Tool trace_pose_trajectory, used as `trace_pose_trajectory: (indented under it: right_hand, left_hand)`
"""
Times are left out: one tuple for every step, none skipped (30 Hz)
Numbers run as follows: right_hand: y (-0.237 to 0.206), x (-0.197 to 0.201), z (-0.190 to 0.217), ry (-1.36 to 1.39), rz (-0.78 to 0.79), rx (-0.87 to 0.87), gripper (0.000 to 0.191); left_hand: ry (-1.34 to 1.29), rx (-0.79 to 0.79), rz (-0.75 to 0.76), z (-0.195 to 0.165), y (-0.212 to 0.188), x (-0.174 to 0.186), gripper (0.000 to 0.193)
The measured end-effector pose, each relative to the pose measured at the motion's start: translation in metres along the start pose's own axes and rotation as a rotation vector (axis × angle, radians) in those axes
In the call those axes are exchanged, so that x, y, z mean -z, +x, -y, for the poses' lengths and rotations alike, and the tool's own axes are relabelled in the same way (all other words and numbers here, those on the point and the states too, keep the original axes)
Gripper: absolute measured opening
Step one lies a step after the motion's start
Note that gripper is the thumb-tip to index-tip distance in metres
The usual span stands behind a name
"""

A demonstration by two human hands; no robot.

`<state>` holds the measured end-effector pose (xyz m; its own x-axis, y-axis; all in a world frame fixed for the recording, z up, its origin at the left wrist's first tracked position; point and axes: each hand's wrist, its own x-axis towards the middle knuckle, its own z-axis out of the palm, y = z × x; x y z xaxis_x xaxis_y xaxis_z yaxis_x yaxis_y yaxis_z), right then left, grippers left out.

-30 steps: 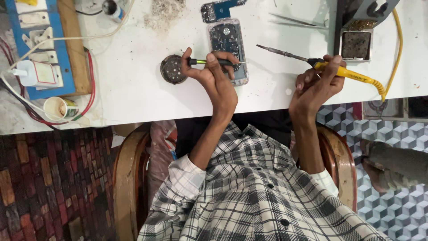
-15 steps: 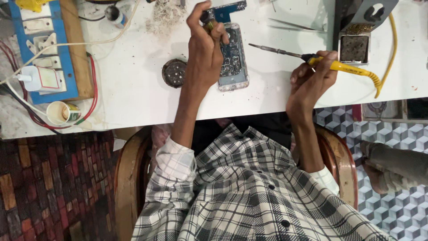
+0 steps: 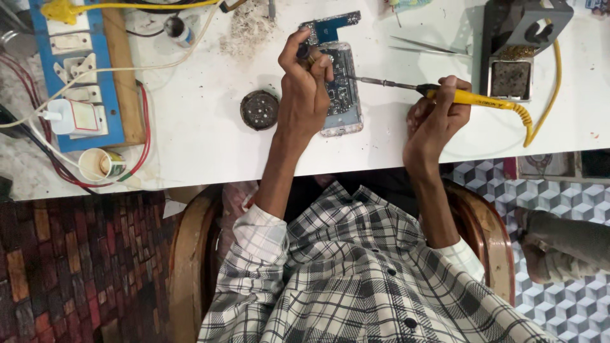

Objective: The person uses a soldering iron and solder wire to reflow or attach components on a small circuit board. They repeatedly apply heat and solder to multiple points on the board while holding it steady with the other hand.

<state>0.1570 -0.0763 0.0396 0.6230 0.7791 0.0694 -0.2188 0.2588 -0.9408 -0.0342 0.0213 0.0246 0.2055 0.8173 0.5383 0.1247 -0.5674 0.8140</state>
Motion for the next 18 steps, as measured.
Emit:
trace_pose_trajectory:
  right_hand:
    - [0.000, -0.001, 0.000, -0.013, -0.004, -0.006, 0.029]
    - [0.001, -0.002, 0.000, -0.005, -0.013, -0.004, 0.029]
    - [0.002, -0.003, 0.000, 0.002, -0.023, -0.002, 0.029]
    - [0.003, -0.004, -0.001, 0.012, -0.031, -0.001, 0.029]
    - [0.004, -0.005, 0.000, -0.001, -0.030, -0.003, 0.030]
    - [0.005, -0.005, 0.001, -0.014, -0.029, -0.007, 0.031]
    - [0.006, -0.006, 0.002, -0.029, -0.027, -0.010, 0.033]
    - [0.006, -0.007, 0.002, -0.031, -0.015, -0.005, 0.033]
    - [0.007, -0.007, 0.004, -0.031, -0.004, 0.000, 0.033]
    - [0.008, -0.008, 0.004, -0.029, 0.006, 0.007, 0.034]
    - [0.010, -0.009, 0.004, -0.025, 0.007, 0.011, 0.034]
    - [0.010, -0.010, 0.004, -0.022, 0.005, 0.011, 0.034]
    - [0.010, -0.010, 0.004, -0.020, 0.002, 0.014, 0.034]
    - [0.011, -0.010, 0.004, -0.001, 0.000, 0.009, 0.034]
    - [0.011, -0.011, 0.004, 0.018, -0.001, 0.000, 0.034]
    - [0.010, -0.011, 0.004, 0.040, 0.000, -0.011, 0.034]
    - [0.009, -0.012, 0.004, 0.023, -0.004, -0.007, 0.034]
    - [0.007, -0.012, 0.004, 0.005, -0.008, -0.004, 0.034]
  left_hand:
    - [-0.015, -0.028, -0.009, 0.000, 0.001, 0.001, 0.040]
    - [-0.013, -0.039, -0.028, 0.000, 0.003, 0.002, 0.040]
    - [-0.011, -0.048, -0.045, 0.001, 0.006, 0.002, 0.041]
    - [-0.006, -0.058, -0.064, 0.001, 0.010, 0.003, 0.041]
    - [-0.015, -0.026, -0.073, 0.002, 0.014, 0.003, 0.041]
    - [-0.023, 0.007, -0.083, 0.002, 0.018, 0.002, 0.042]
    - [-0.032, 0.040, -0.093, 0.003, 0.021, 0.001, 0.042]
    - [-0.021, 0.027, -0.099, 0.003, 0.024, -0.002, 0.044]
    - [-0.008, 0.014, -0.104, 0.003, 0.027, -0.004, 0.045]
    - [0.005, -0.003, -0.107, 0.003, 0.029, -0.005, 0.047]
    - [0.083, -0.060, -0.115, 0.004, 0.030, -0.006, 0.045]
    - [0.161, -0.114, -0.121, 0.004, 0.030, -0.007, 0.043]
    - [0.237, -0.169, -0.125, 0.005, 0.030, -0.007, 0.041]
    - [0.218, -0.151, -0.118, 0.006, 0.030, -0.008, 0.041]
    - [0.202, -0.131, -0.109, 0.006, 0.029, -0.007, 0.041]
    - [0.189, -0.110, -0.102, 0.006, 0.028, -0.006, 0.041]
    - [0.162, -0.063, -0.075, 0.006, 0.027, -0.005, 0.042]
    - [0.136, -0.015, -0.048, 0.005, 0.026, -0.004, 0.043]
